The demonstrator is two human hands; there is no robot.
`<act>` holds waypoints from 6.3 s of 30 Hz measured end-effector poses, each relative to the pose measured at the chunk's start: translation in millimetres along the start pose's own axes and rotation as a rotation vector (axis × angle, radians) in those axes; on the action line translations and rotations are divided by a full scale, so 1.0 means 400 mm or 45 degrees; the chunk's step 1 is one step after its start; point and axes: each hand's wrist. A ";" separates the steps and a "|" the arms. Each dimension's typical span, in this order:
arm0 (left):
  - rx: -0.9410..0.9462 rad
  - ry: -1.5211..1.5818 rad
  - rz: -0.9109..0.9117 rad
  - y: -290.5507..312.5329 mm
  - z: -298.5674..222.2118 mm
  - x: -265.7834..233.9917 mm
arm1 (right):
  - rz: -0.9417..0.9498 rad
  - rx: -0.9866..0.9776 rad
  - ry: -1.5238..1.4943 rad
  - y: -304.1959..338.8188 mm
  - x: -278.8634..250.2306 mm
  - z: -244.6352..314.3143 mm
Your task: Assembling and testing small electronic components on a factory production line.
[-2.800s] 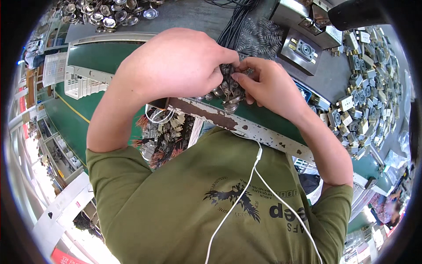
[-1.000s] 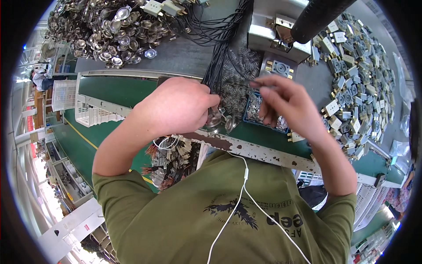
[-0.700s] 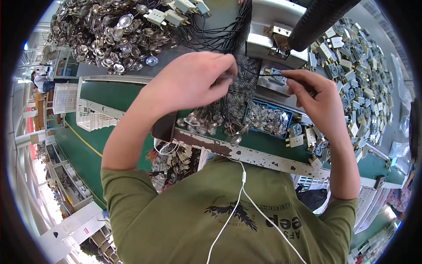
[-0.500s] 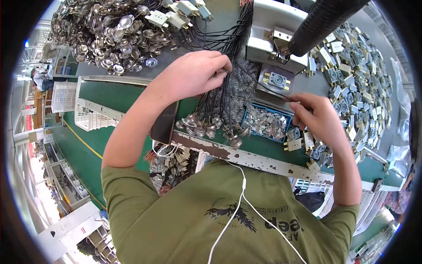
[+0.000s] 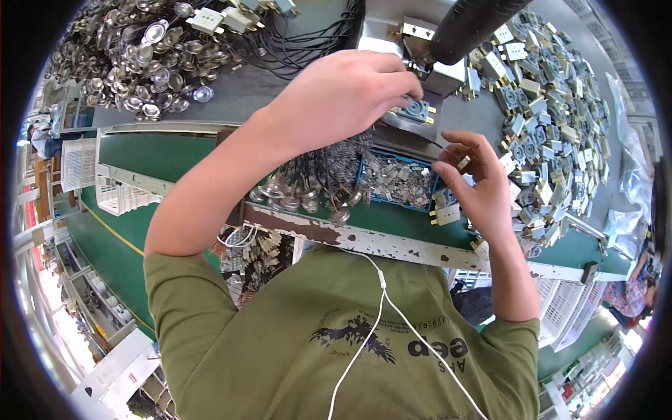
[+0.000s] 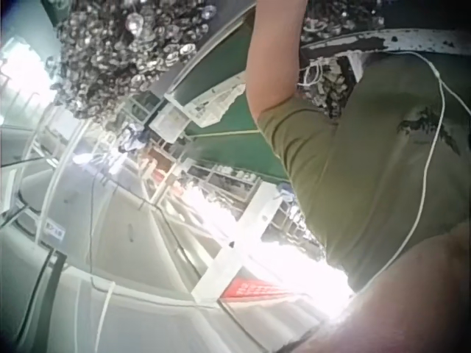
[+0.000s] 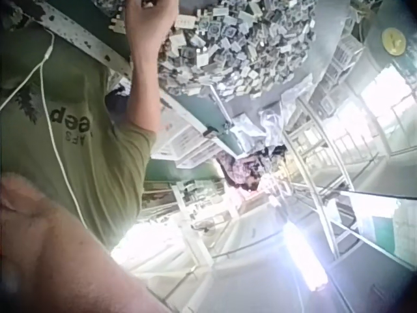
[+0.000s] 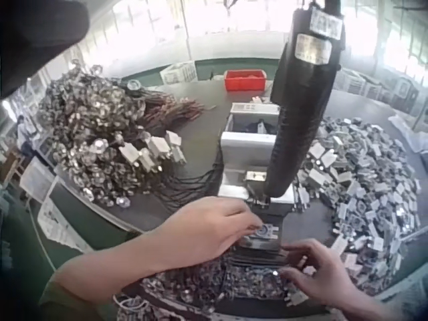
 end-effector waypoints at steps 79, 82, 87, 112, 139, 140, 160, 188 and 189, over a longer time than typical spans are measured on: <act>0.103 -0.230 0.059 0.071 -0.025 0.020 | 0.146 -0.035 0.022 -0.046 0.039 0.081; 0.194 -0.289 0.076 0.067 -0.016 0.032 | 0.326 0.092 0.092 -0.090 0.007 0.089; 0.176 -0.223 0.152 0.063 -0.029 0.020 | 0.419 0.113 0.098 -0.089 -0.004 0.075; -0.330 -0.003 0.694 -0.026 0.049 0.022 | -0.790 -1.705 0.270 -0.373 -0.039 0.240; -0.326 -0.138 0.796 -0.030 0.020 0.012 | -0.806 -1.146 -0.330 -0.309 0.062 0.316; -0.320 -0.142 0.794 -0.029 0.020 0.012 | -0.791 -1.130 -0.290 -0.303 0.065 0.315; -0.298 -0.116 0.653 -0.020 0.026 0.026 | -0.555 -1.012 -0.395 -0.202 0.054 0.304; -0.231 -0.265 0.598 -0.008 0.025 0.038 | -0.675 -0.864 -0.148 -0.210 0.083 0.244; -0.230 -0.261 0.602 -0.009 0.026 0.037 | -0.680 -0.870 -0.175 -0.212 0.084 0.243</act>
Point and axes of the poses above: each hand's wrist, its own y-axis away from the middle knuckle, its own x-axis out of the palm, z = x × y, and after that the axes turned 6 degrees about -y, right-handed
